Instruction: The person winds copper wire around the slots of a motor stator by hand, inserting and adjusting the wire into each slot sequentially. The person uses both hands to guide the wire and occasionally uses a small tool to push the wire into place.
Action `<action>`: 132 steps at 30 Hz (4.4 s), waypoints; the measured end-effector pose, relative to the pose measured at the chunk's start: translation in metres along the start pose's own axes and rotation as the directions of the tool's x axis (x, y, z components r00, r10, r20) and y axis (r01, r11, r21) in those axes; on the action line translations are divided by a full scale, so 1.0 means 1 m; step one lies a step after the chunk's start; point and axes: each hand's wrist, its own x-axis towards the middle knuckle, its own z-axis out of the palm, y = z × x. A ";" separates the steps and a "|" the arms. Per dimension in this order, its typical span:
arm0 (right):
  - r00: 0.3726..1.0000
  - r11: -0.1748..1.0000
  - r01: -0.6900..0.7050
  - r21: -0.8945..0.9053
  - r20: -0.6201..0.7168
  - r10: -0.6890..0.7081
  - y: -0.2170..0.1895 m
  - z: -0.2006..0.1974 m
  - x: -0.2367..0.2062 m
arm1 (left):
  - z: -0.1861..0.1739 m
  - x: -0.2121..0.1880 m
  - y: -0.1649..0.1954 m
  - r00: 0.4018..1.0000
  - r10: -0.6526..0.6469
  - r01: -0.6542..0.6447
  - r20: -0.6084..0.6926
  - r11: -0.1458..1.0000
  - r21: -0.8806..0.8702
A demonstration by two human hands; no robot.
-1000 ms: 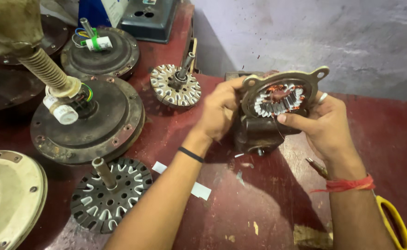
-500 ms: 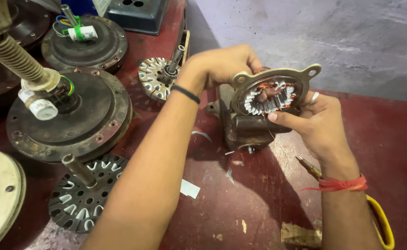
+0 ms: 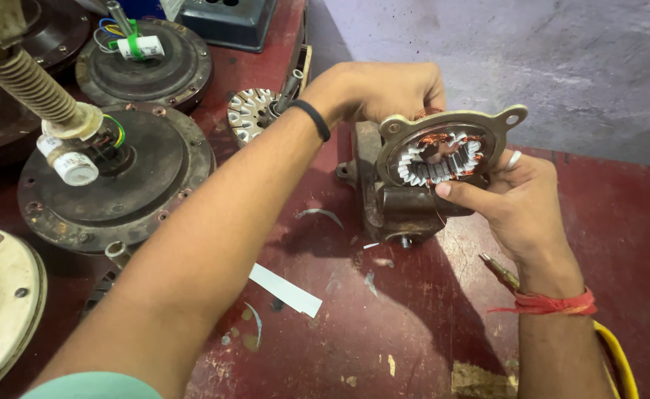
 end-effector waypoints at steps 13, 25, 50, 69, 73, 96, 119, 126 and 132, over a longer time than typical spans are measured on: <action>1.000 1.000 0.014 0.016 -0.003 -0.014 0.003 -0.001 0.000 | 0.016 0.000 -0.035 0.950 0.308 -0.313 -0.058 0.939 -0.139; 0.999 0.989 0.005 0.151 0.037 -0.011 0.013 -0.002 0.002 | 0.038 -0.015 -0.040 0.994 -0.099 0.039 -0.050 0.731 -0.681; 1.000 0.999 0.020 0.029 0.018 -0.021 0.016 -0.002 -0.002 | 0.156 -0.068 0.033 0.377 -0.010 -0.644 -0.926 0.716 -0.270; 0.998 0.975 -0.007 0.224 0.055 -0.005 0.034 -0.004 0.003 | 0.152 -0.055 0.002 0.493 0.071 -0.519 -0.867 0.824 -0.227; 0.999 0.989 0.020 0.148 0.047 -0.027 0.036 -0.005 0.005 | 0.149 -0.054 0.001 0.543 0.010 -0.501 -0.840 0.807 -0.313; 0.997 0.996 0.073 -0.053 0.012 -0.072 0.034 -0.012 0.001 | 0.139 -0.055 0.020 0.582 -0.013 -0.453 -0.813 0.825 -0.337; 0.858 0.466 -0.392 -0.793 -0.133 0.496 -0.097 0.021 -0.017 | 0.136 -0.056 -0.004 0.710 -0.079 -0.398 -0.699 0.775 -0.492; 0.880 0.535 -0.323 -0.781 -0.040 0.473 -0.091 0.032 -0.014 | 0.134 -0.059 0.000 0.751 -0.083 -0.427 -0.656 0.697 -0.576; 0.892 0.585 -0.287 -0.758 0.012 0.453 -0.086 0.026 -0.016 | 0.137 -0.058 0.001 0.716 -0.058 -0.457 -0.695 0.714 -0.530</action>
